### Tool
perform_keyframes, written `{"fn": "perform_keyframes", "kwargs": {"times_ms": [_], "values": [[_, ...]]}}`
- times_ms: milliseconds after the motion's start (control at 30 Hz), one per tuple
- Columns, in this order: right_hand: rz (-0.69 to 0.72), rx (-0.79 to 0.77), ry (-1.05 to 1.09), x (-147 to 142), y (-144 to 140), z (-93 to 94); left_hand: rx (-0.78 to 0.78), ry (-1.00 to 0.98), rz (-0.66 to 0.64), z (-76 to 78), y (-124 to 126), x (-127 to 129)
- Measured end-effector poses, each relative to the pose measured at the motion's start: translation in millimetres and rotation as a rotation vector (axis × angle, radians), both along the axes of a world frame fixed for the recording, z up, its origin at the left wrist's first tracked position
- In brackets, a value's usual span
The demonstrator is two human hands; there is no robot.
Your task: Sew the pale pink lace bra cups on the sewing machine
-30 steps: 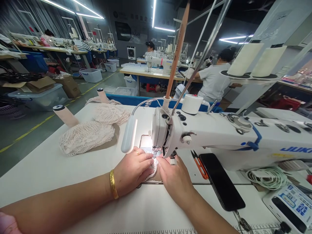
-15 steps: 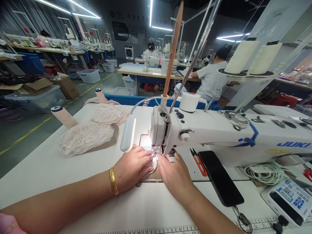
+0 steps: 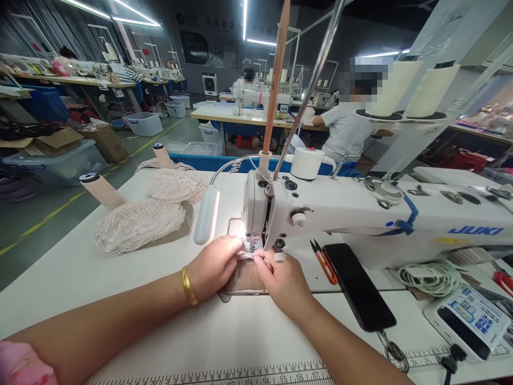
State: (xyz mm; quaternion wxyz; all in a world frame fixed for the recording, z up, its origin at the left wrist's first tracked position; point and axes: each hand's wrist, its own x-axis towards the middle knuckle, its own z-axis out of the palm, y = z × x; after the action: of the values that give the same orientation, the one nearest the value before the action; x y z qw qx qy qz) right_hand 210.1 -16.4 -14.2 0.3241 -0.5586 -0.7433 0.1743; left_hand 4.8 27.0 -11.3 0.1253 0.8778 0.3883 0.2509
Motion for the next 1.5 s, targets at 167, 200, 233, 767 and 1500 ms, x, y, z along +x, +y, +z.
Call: {"fn": "perform_keyframes", "kwargs": {"times_ms": [167,200,233,767,1500], "values": [[-0.038,-0.037,0.113,-3.5,-0.6,0.4,-0.069,-0.035,-0.086,1.8,12.2,-0.6],[-0.04,-0.04,0.128,-3.6,-0.4,-0.1,-0.071,-0.035,-0.109,2.0,12.4,-0.6],[-0.04,-0.043,0.14,-3.7,-0.3,-0.4,-0.081,-0.041,-0.126,2.0,12.5,-0.6],[0.236,0.056,-0.219,7.3,-4.4,0.5,0.03,-0.055,-0.228,1.4,1.3,-9.9],[0.256,0.323,-0.356,14.8,-2.6,-5.3,0.329,0.017,-0.28,-0.3,-7.2,-11.5]]}}
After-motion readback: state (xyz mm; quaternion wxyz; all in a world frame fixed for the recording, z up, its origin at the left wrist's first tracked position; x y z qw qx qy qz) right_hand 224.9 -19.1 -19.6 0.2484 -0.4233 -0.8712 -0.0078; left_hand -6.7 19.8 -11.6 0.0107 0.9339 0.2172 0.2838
